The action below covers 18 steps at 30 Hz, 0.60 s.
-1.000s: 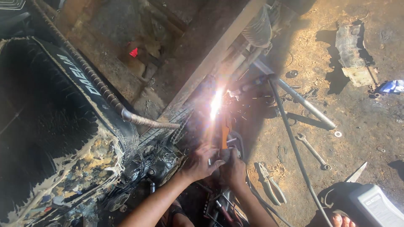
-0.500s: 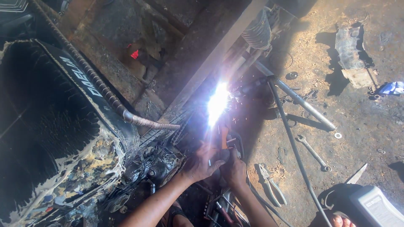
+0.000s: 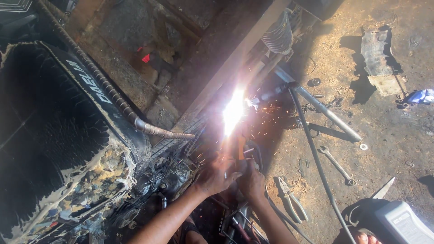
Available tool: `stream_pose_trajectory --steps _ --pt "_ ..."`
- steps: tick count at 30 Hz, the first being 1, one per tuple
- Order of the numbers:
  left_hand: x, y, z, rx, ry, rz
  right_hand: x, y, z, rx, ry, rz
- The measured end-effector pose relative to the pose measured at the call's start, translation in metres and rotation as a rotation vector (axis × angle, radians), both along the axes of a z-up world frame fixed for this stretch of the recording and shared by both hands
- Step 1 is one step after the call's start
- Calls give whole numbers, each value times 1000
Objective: Welding a component onto the lower frame of a motorcycle near the kickstand.
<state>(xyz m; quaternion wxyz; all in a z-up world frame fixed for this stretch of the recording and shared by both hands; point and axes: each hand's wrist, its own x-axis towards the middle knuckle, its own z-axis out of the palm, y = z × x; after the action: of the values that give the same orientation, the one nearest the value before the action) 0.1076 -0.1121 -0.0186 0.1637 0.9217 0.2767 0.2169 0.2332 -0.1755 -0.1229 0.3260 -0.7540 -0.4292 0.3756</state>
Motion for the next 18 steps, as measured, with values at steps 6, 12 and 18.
stream_pose_trajectory --steps 6,12,18 --pt "-8 1 -18 -184 121 39 -1 2 -9 -55 -12 22" --pt "-1 0 -1 -261 40 62 0 1 -1 10 0 1" --pt "-4 0 -8 -167 50 72 -2 1 -15 93 -2 -2"
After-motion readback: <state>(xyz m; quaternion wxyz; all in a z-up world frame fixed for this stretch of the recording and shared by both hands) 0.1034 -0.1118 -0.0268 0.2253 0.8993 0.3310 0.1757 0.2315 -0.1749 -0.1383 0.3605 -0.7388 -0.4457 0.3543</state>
